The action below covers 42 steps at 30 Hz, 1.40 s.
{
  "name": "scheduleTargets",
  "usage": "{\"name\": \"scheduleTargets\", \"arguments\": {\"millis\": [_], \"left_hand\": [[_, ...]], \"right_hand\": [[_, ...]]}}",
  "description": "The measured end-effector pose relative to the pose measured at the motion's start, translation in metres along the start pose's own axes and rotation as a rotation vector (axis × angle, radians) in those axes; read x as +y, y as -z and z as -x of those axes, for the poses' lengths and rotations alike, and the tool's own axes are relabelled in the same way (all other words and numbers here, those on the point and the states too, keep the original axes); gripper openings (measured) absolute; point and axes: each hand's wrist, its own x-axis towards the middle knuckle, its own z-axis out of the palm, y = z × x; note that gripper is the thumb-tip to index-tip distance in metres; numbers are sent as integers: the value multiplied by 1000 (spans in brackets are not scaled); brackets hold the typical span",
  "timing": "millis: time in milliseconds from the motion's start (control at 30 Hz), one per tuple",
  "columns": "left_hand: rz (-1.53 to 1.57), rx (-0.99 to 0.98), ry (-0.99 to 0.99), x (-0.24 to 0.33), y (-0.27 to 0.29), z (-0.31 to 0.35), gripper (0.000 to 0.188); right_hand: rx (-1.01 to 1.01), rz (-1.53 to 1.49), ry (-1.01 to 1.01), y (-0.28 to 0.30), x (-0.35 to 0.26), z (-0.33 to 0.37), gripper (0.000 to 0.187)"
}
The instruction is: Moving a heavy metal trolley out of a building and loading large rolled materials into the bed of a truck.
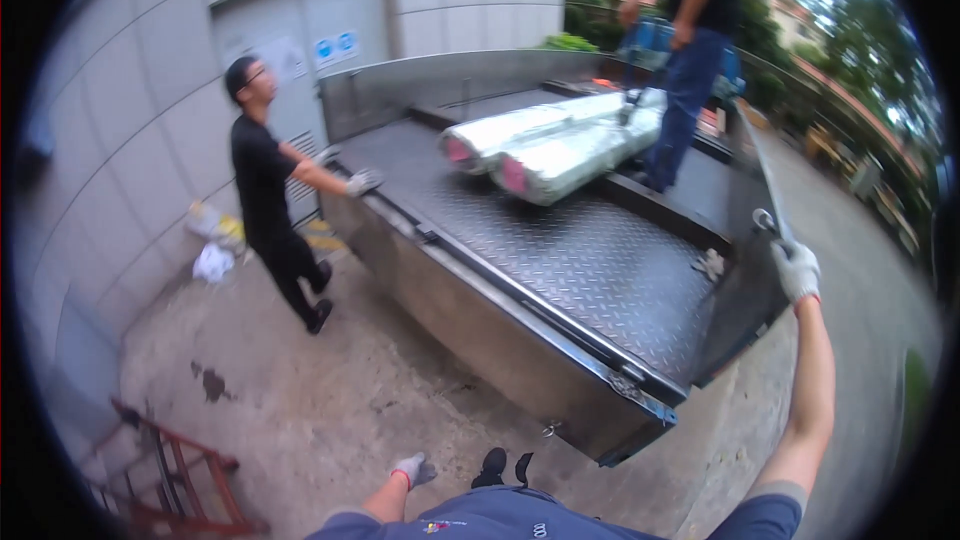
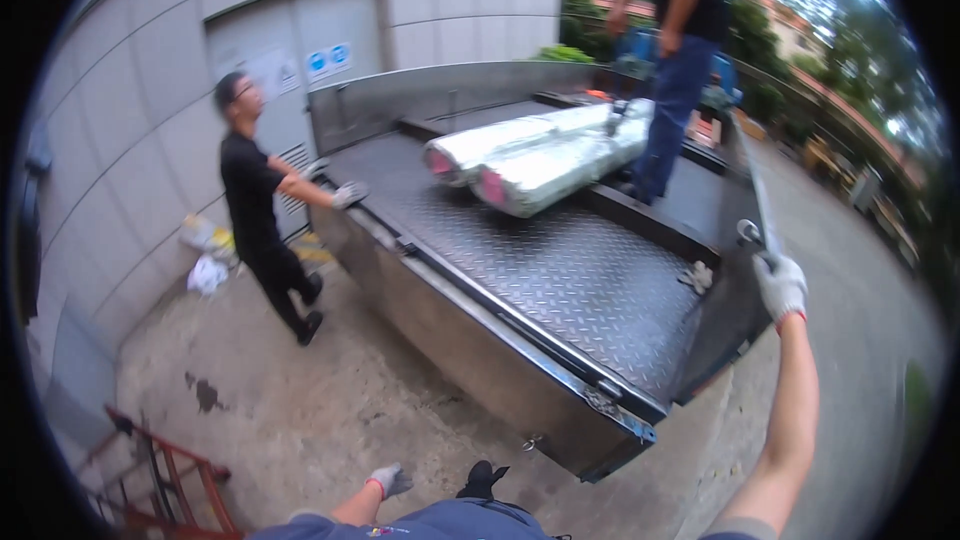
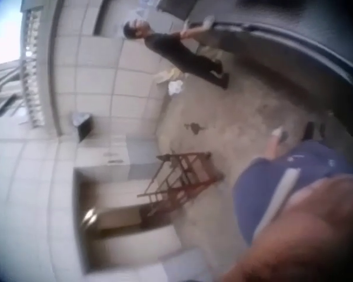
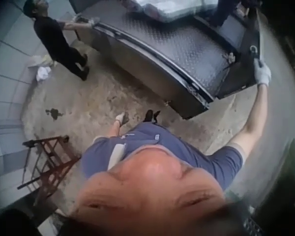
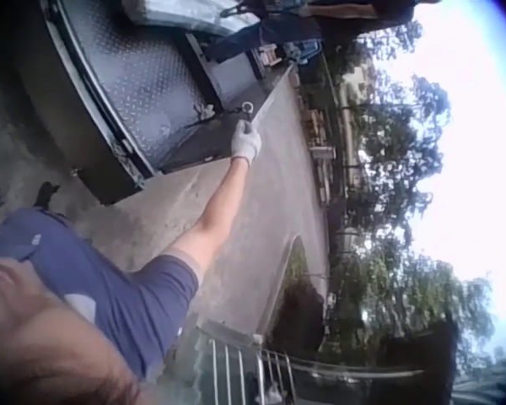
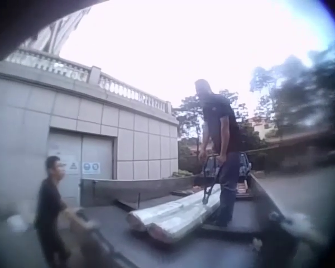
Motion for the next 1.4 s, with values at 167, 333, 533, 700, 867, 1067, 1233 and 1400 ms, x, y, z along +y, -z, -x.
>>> {"name": "scheduleTargets", "arguments": {"millis": [167,333,533,700,867,1067,1233,1400], "left_hand": [[-41,-73,43,25,6,-20,70],[143,-8,84,-17,32,-22,65],[59,-74,87,-18,25,-8,66],[25,-83,46,-12,15,5,66],[33,-61,56,-24,43,-19,65],[693,-1537,263,-45,57,-28,65],[45,-66,58,-44,25,4,66],[67,-45,44,-35,39,9,67]], "right_hand": [[70,8,-4,20,30,27,35],[9,-3,-75,18,-4,21,32],[13,8,-66,20,19,21,33],[10,29,-66,26,19,25,34],[5,25,-71,27,20,26,33],[22,6,-54,19,22,22,33],[27,10,-51,22,20,24,33],[14,-13,-78,29,12,32,33]]}}
